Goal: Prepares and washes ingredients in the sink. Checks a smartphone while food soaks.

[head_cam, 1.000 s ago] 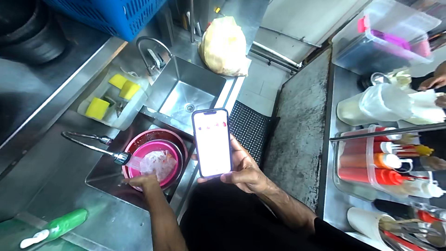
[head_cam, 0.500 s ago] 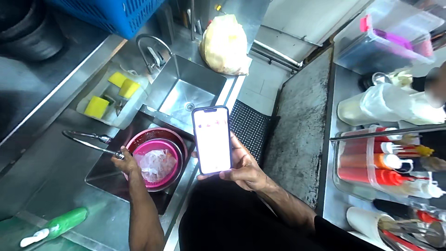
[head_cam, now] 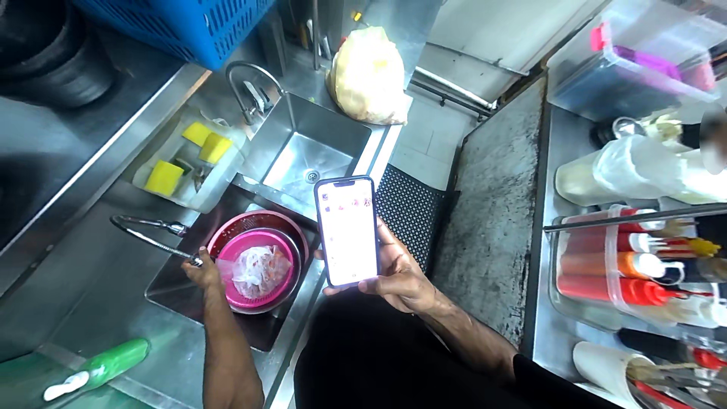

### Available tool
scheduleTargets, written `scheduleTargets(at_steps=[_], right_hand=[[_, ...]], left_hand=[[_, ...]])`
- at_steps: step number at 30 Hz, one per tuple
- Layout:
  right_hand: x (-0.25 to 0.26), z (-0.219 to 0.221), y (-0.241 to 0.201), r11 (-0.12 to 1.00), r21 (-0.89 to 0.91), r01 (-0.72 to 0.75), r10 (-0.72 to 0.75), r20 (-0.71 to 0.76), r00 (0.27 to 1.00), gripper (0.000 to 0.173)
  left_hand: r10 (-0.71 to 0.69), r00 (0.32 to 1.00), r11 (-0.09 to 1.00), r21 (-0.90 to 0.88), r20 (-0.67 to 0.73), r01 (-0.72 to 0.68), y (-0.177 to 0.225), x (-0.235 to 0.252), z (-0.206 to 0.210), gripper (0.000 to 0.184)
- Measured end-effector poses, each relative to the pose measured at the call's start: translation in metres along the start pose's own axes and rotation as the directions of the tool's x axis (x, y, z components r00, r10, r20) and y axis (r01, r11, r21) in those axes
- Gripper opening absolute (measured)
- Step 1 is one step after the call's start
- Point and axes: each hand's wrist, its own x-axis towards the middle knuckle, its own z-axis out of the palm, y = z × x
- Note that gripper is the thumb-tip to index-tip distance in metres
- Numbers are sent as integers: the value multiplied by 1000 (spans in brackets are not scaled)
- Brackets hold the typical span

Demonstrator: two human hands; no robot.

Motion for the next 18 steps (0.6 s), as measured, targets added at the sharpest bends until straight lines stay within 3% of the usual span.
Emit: scheduleTargets(at_steps=[8,18], right_hand=[[-2,3,1,1000,6,-4,4,-10,1000,89],[-1,6,0,1000,-1,-18,18,-66,998,74]], left_hand=[[23,1000,1000,-21,12,-23,-3,-1,0,70],[24,1000,999,-26,18,-24,-5,-1,-1,71]])
